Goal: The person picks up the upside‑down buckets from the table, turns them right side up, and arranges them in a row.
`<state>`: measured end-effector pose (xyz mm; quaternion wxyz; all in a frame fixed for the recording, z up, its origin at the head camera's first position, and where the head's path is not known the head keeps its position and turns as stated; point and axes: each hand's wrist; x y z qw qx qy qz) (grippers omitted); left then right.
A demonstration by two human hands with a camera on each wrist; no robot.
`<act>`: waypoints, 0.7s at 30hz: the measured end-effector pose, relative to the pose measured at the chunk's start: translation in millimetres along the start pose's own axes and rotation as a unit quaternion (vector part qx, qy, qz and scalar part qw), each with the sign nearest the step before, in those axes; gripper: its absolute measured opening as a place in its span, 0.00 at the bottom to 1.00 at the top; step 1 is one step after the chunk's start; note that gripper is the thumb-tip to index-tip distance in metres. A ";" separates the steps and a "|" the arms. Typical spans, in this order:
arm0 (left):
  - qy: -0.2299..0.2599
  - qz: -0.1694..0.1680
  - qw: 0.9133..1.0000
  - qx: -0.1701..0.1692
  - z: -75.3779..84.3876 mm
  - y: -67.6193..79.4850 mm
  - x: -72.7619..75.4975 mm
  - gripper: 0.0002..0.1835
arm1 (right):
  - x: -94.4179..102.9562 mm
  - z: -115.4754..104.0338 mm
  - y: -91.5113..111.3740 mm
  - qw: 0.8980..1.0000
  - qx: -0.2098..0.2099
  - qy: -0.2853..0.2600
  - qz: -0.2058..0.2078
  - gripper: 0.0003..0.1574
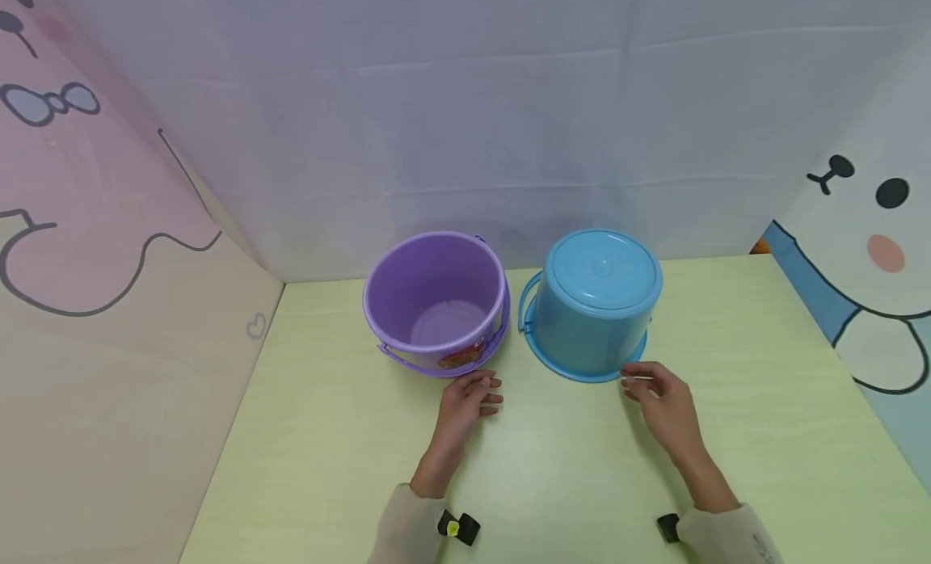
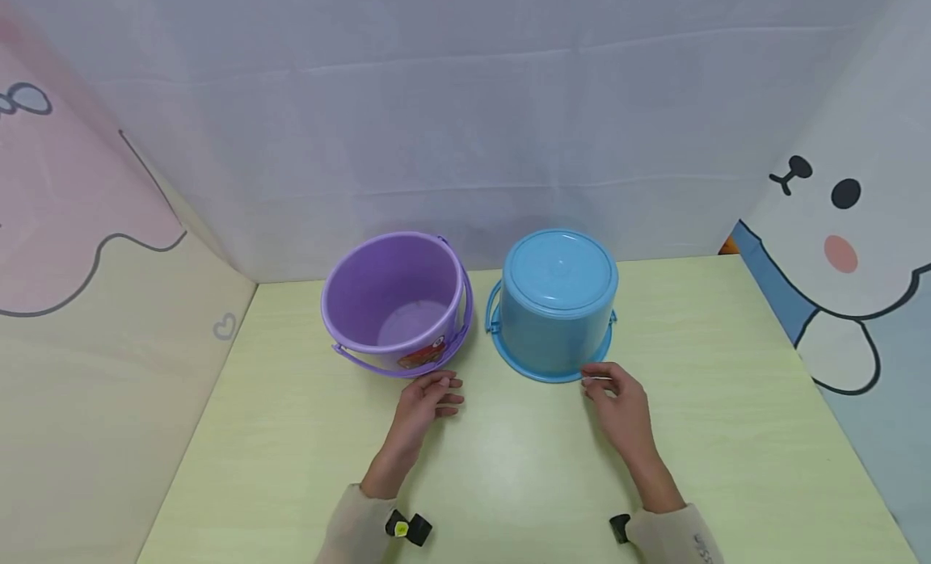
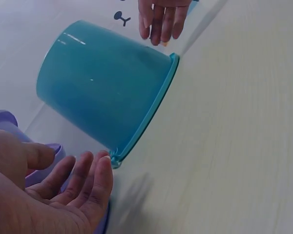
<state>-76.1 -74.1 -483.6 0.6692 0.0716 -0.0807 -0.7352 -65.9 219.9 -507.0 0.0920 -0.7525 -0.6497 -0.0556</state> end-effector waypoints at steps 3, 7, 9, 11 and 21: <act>-0.008 -0.009 1.000 -0.006 1.3 -1.5 -7.3 0.16 | 4.3 2.5 -0.2 0.999 0.000 0.042 0.005 0.13; -0.011 -0.015 1.000 -0.010 1.7 -4.3 -15.9 0.15 | 11.1 4.1 -1.1 0.996 0.003 0.088 0.006 0.13; -0.012 -0.018 1.000 -0.015 2.6 -5.8 -19.8 0.15 | 13.9 3.9 -1.6 0.994 0.003 0.105 0.011 0.13; -0.008 -0.022 1.000 -0.019 3.7 -7.3 -23.4 0.15 | 16.7 3.5 -2.0 0.992 0.005 0.122 0.015 0.13; -0.034 -0.026 0.998 -0.035 5.2 -13.8 -39.8 0.13 | 26.0 5.0 -3.6 0.987 0.020 0.162 0.003 0.15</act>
Point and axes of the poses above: each hand's wrist, its own y-axis away from the middle knuckle, its own x-axis out of the back of the hand, z = x × y, and after that the axes turned 5 degrees about -y, right-handed
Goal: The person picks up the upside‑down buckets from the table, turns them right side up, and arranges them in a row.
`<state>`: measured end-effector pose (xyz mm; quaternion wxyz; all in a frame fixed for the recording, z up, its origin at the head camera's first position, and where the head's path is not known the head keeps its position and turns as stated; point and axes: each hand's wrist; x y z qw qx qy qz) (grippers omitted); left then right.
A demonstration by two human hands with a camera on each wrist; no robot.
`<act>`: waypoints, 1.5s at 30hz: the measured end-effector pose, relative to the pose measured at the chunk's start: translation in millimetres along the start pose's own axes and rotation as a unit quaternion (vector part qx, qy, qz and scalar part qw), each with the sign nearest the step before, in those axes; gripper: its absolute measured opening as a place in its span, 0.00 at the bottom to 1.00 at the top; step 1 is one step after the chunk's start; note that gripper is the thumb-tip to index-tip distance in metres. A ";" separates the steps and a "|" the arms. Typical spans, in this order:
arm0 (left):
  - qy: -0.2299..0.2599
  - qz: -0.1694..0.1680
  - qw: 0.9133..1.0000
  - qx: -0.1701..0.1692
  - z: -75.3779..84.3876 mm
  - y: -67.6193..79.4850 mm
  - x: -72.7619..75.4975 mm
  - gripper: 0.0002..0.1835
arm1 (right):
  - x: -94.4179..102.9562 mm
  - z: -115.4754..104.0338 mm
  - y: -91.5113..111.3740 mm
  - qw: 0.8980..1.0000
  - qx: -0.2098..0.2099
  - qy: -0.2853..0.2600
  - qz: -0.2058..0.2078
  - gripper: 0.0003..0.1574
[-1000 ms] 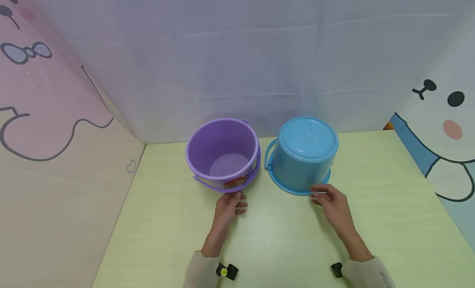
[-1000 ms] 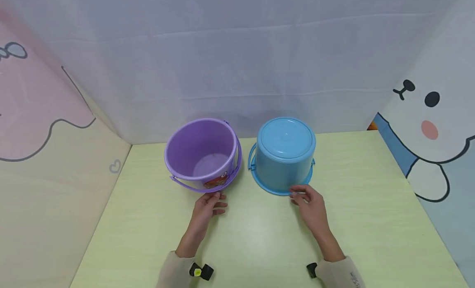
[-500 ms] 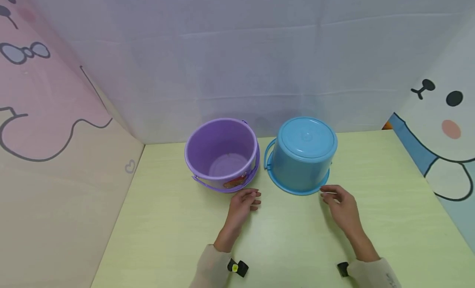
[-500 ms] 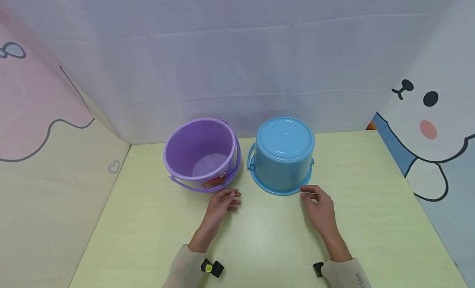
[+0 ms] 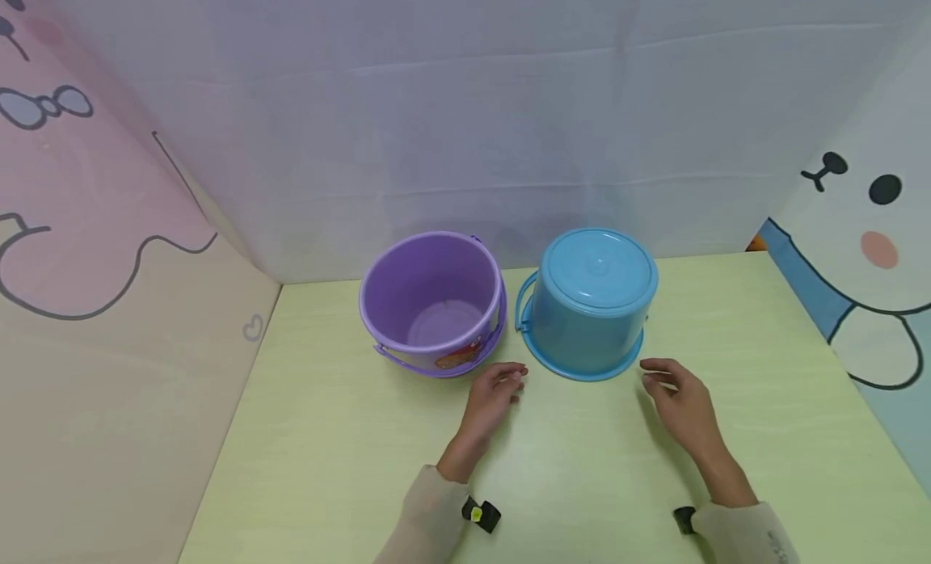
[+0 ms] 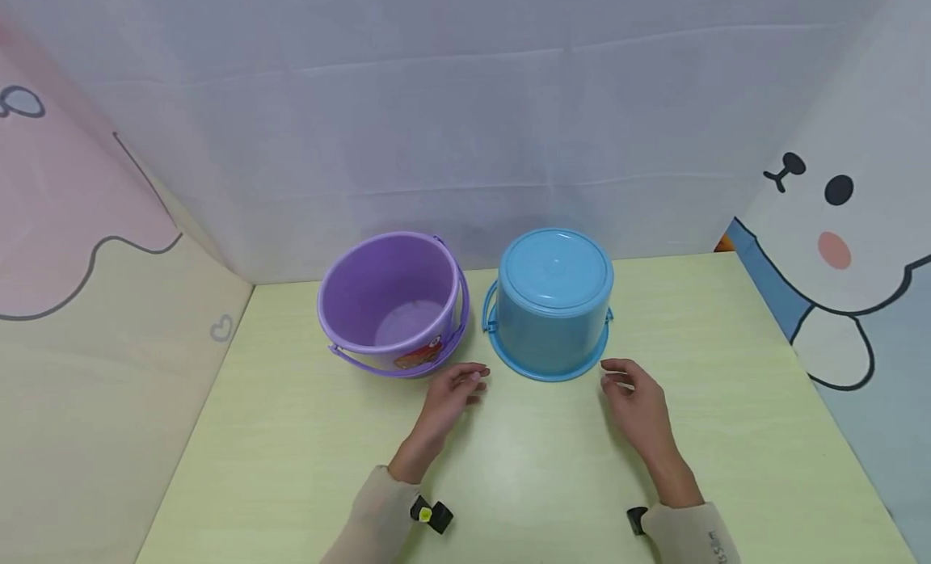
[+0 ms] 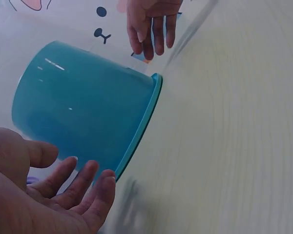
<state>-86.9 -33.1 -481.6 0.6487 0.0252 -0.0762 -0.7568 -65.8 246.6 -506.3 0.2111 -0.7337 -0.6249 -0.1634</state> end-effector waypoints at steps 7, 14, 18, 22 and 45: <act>-0.038 -0.014 0.999 -0.022 1.3 -3.6 -8.2 0.13 | -0.4 7.8 -2.2 1.000 0.001 0.016 -0.013 0.17; -0.086 -0.021 0.996 -0.004 -27.9 -19.9 -16.4 0.16 | 1.9 3.8 1.6 0.998 0.017 0.026 -0.060 0.21; -0.126 -0.031 0.992 -0.007 -32.9 -23.7 -20.5 0.17 | 2.2 6.3 2.3 0.995 0.042 0.043 -0.077 0.24; -0.185 -0.044 0.981 -0.041 -33.5 -25.3 -23.7 0.20 | 1.4 7.9 1.5 0.993 0.057 0.054 -0.091 0.28; -0.452 -0.062 0.880 -0.131 -35.7 -27.1 -32.0 0.25 | -9.3 5.6 -2.4 0.969 0.134 0.153 -0.141 0.39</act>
Point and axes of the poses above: each hand's wrist, its own y-axis away from the middle knuckle, its own x-axis out of the back of the hand, z = x × y, and after that the axes turned 5 degrees about -y, right-handed
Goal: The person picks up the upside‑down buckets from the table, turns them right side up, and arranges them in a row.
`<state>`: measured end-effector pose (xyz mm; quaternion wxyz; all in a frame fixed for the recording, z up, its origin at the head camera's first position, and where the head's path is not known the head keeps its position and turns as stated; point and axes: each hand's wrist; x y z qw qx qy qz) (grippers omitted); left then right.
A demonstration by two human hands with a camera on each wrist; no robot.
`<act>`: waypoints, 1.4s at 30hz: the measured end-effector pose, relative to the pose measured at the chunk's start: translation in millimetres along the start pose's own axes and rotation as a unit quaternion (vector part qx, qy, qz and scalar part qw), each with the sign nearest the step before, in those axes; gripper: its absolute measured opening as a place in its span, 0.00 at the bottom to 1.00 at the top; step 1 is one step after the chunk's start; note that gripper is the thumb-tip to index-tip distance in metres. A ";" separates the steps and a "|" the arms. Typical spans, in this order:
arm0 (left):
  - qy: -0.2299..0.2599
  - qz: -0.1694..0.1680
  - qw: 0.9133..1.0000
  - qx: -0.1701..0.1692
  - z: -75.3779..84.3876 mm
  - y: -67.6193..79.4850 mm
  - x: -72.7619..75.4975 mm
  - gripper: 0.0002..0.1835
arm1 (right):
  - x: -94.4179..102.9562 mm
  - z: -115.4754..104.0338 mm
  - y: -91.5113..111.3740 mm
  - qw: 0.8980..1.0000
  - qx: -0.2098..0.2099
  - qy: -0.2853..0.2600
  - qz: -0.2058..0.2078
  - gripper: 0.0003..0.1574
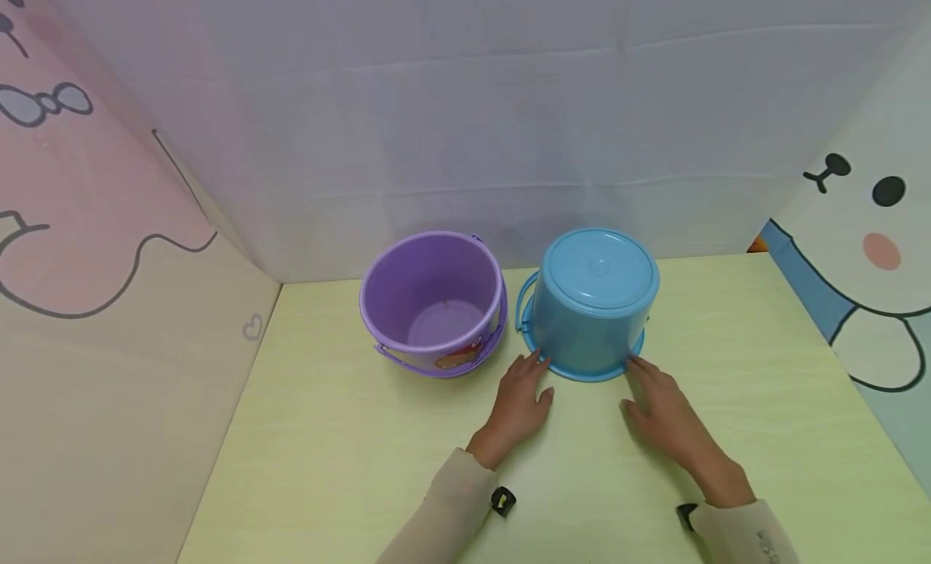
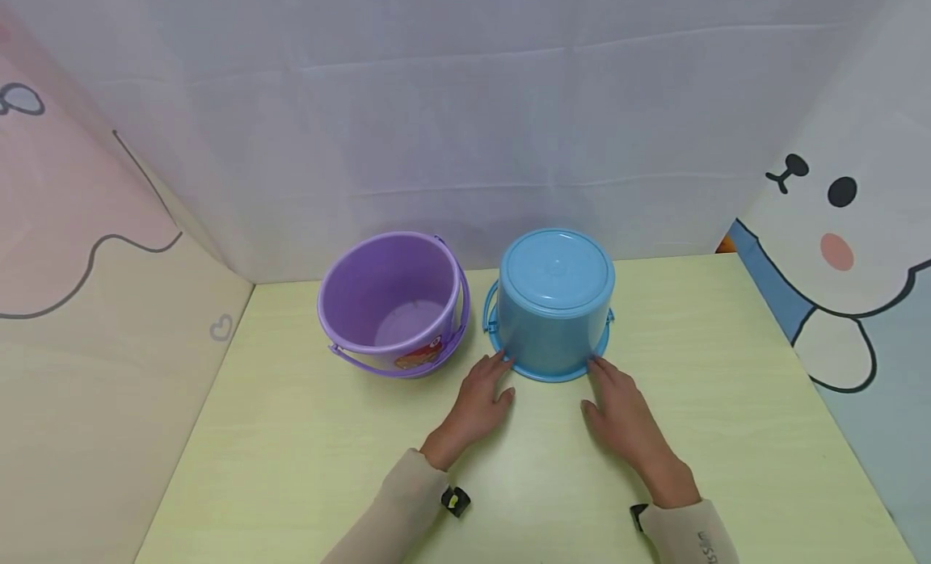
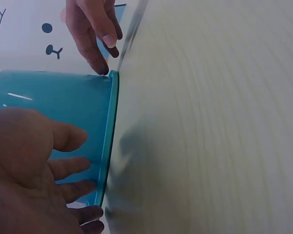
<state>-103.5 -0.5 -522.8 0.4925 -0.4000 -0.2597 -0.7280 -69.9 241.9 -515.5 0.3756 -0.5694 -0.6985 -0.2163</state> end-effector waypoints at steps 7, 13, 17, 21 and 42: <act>-0.053 0.007 0.999 0.001 2.5 1.9 0.5 0.24 | -2.2 -4.0 2.1 0.999 0.001 0.034 -0.009 0.40; -0.079 0.009 0.997 0.002 4.9 2.8 1.2 0.25 | -3.5 -4.6 3.5 0.997 0.011 0.075 0.001 0.40; -0.106 0.007 0.994 0.006 5.3 2.5 0.1 0.25 | -3.7 -5.2 3.4 0.993 0.035 0.110 0.022 0.39; -0.133 0.004 0.991 0.013 5.8 2.6 -1.5 0.25 | -3.0 -4.8 2.5 0.990 0.051 0.129 0.034 0.38; -0.238 0.041 0.970 -0.026 3.6 -4.5 -3.3 0.19 | -4.3 -6.0 -2.1 0.985 0.064 0.150 0.051 0.32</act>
Point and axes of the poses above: each hand's wrist, its own y-axis away from the middle knuckle, its own x-axis out of the back of the hand, z = x × y, and after that the axes turned 5 degrees about -y, right-handed
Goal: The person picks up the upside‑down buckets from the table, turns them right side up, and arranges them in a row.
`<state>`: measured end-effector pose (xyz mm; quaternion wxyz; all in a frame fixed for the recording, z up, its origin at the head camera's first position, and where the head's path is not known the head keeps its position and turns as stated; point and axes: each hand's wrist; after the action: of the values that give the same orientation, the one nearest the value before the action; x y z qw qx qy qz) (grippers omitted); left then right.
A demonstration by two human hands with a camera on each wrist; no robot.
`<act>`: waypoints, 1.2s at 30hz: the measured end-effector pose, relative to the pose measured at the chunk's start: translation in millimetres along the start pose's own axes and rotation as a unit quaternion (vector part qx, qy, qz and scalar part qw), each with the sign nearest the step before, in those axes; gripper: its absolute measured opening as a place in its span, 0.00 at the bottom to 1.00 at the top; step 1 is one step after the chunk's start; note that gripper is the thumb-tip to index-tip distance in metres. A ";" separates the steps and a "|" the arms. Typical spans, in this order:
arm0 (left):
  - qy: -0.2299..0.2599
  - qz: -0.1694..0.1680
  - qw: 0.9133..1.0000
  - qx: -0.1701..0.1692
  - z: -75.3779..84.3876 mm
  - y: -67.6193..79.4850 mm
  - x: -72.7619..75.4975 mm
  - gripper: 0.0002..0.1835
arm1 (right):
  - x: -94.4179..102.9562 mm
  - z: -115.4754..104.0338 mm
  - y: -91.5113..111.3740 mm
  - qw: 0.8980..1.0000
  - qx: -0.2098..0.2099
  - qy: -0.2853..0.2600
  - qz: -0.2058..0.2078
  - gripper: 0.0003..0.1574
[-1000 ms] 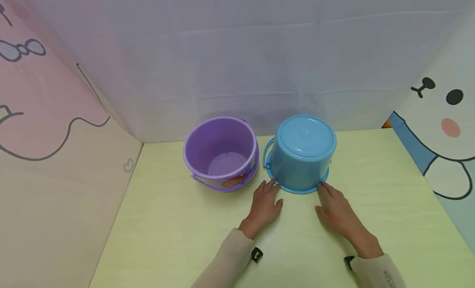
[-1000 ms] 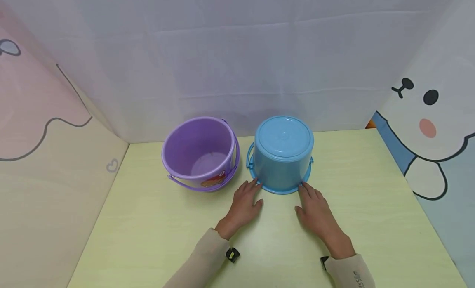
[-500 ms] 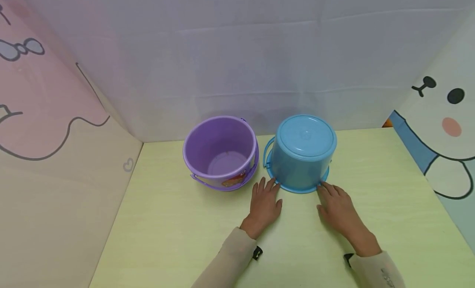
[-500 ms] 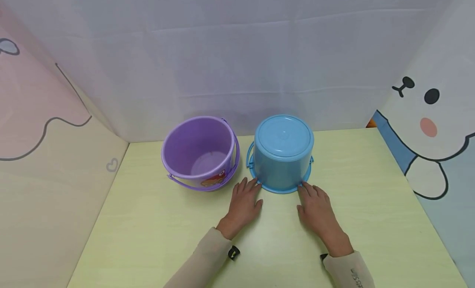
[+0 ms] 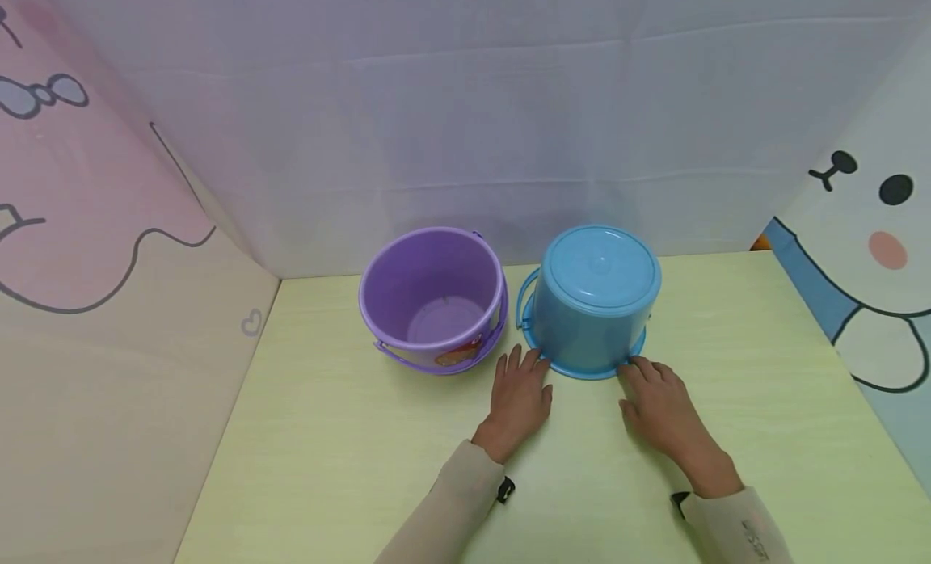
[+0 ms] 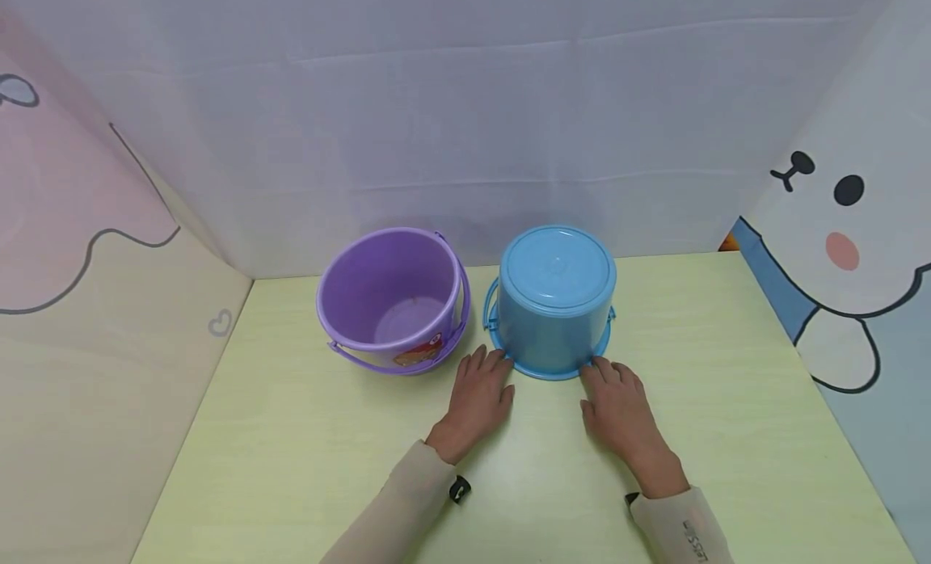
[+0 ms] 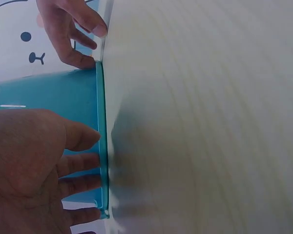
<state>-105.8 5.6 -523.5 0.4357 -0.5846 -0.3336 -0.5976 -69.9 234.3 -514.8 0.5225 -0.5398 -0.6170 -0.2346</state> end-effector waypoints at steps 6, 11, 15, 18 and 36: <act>-0.004 -0.002 1.000 0.002 -0.8 -1.6 0.6 0.17 | -0.7 0.8 -2.4 1.000 0.003 -0.004 0.001 0.29; -0.003 0.028 1.000 -0.005 -1.5 -1.4 0.2 0.14 | -0.7 2.3 -3.7 1.000 -0.011 -0.011 -0.013 0.26; -0.004 0.054 0.998 -0.012 -2.2 -1.3 0.3 0.11 | -0.9 3.2 -4.6 0.999 -0.013 -0.018 -0.022 0.22; 0.000 0.050 0.999 -0.012 -2.1 -1.5 0.6 0.10 | -0.3 3.5 -5.4 0.999 -0.016 -0.021 -0.029 0.19; -0.011 0.025 1.000 -0.011 -2.1 0.7 0.1 0.05 | 2.4 3.7 -2.9 1.000 0.008 -0.023 -0.014 0.18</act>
<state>-106.1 3.4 -523.7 0.4398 -0.6042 -0.3171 -0.5839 -73.7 237.6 -513.1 0.5093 -0.5322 -0.6381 -0.2241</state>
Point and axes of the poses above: each hand's wrist, its own y-axis away from the middle knuckle, its own x-axis out of the back of the hand, z = x × y, and after that the axes turned 5 degrees about -y, right-handed
